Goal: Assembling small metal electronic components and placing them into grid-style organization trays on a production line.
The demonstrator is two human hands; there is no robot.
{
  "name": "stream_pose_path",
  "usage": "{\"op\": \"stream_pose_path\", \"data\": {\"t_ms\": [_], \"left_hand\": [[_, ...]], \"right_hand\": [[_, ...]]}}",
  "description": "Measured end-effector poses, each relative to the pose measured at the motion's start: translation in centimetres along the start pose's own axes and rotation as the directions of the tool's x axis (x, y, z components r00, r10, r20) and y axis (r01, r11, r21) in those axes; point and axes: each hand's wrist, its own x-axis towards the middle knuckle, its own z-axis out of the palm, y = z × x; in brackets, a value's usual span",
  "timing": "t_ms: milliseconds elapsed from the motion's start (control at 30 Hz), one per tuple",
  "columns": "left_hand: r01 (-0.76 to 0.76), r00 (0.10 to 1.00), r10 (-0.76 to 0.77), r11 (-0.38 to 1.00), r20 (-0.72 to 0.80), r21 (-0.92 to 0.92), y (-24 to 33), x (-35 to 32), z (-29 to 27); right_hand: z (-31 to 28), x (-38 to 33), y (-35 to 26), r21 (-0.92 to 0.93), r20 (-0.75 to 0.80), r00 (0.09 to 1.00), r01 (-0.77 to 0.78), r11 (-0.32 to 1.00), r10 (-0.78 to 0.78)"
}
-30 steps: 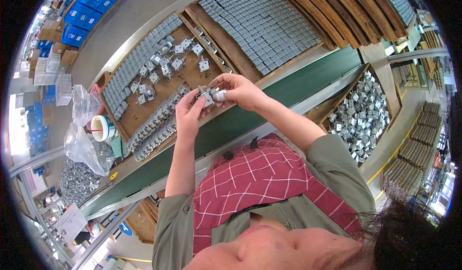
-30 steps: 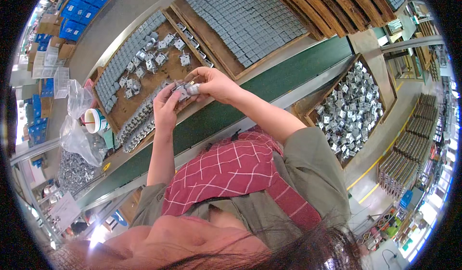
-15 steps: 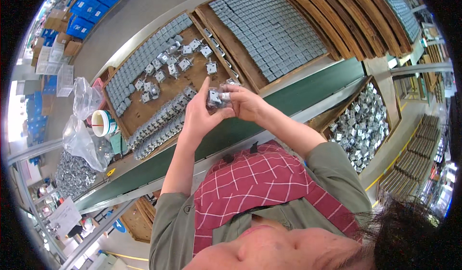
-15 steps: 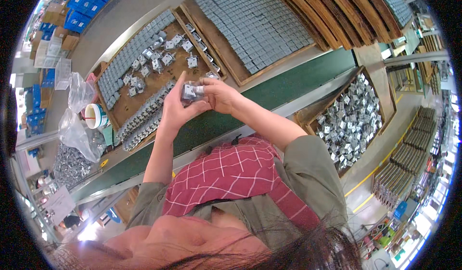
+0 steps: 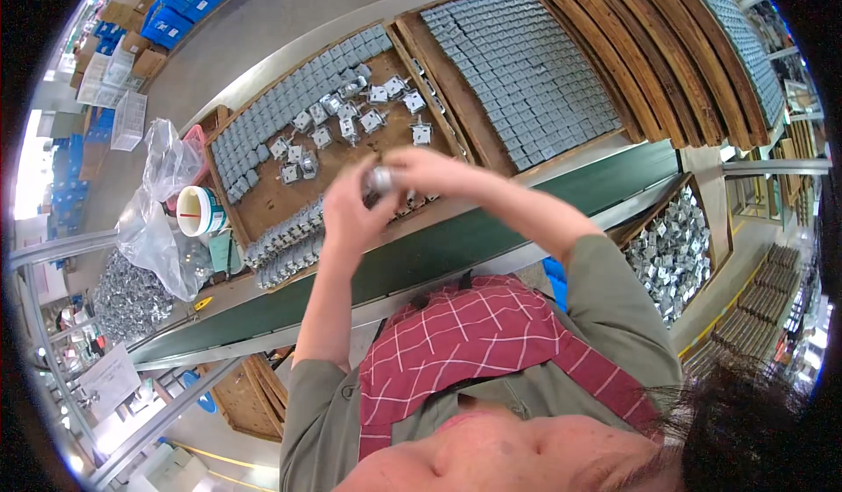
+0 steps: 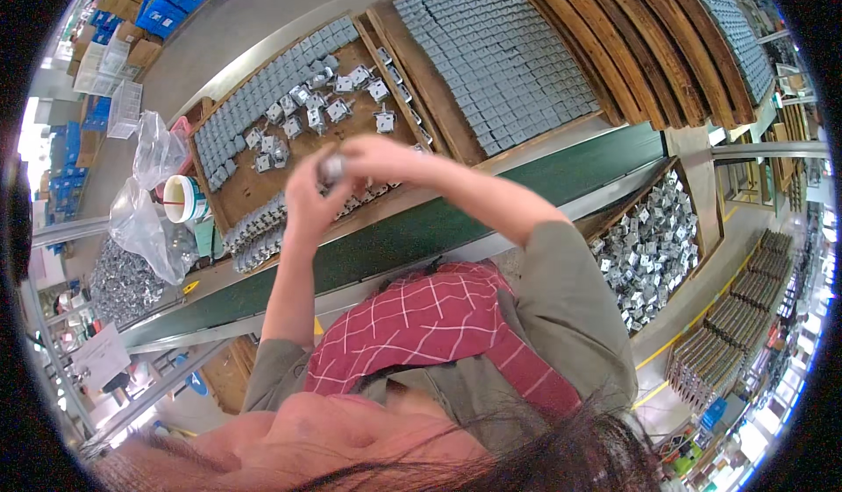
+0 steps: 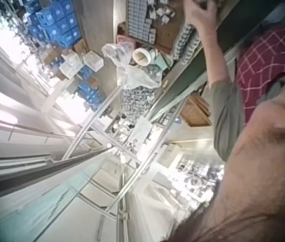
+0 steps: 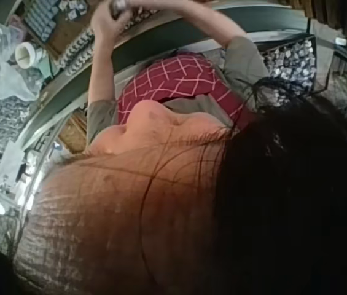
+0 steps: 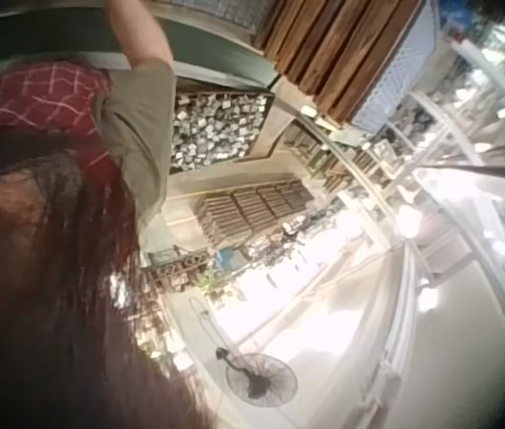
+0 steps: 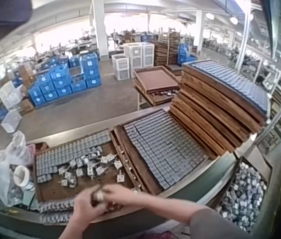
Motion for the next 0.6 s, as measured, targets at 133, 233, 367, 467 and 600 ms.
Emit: {"op": "stream_pose_path", "data": {"t_ms": [133,233,367,467,600], "left_hand": [[0.103,0.986,-0.124,0.979,-0.11,-0.177,-3.0,3.4,-0.9],[0.209,0.978,-0.202,0.914,0.055,-0.349,-4.3,5.3,0.0],[0.288,0.929,-0.19,0.911,0.317,-0.296,-7.2,5.7,2.1],[0.142,0.908,-0.095,0.986,0.409,-0.087,-4.9,5.7,2.1],[0.034,0.864,-0.062,0.997,0.5,0.066,-3.5,5.9,1.2]], "right_hand": [[-7.0,8.4,-2.1,-0.336,-0.498,0.837,0.055,0.94,-0.227],[-10.4,15.3,0.3,-0.288,-0.585,0.798,-0.04,0.957,-0.142],[-9.7,17.5,0.4,-0.515,-0.637,0.713,-0.11,0.85,-0.294],[-11.1,16.0,0.5,-0.326,-0.619,0.766,-0.048,0.944,-0.175],[-10.8,10.6,-0.3,0.27,-0.523,0.852,0.173,0.947,-0.007]]}}
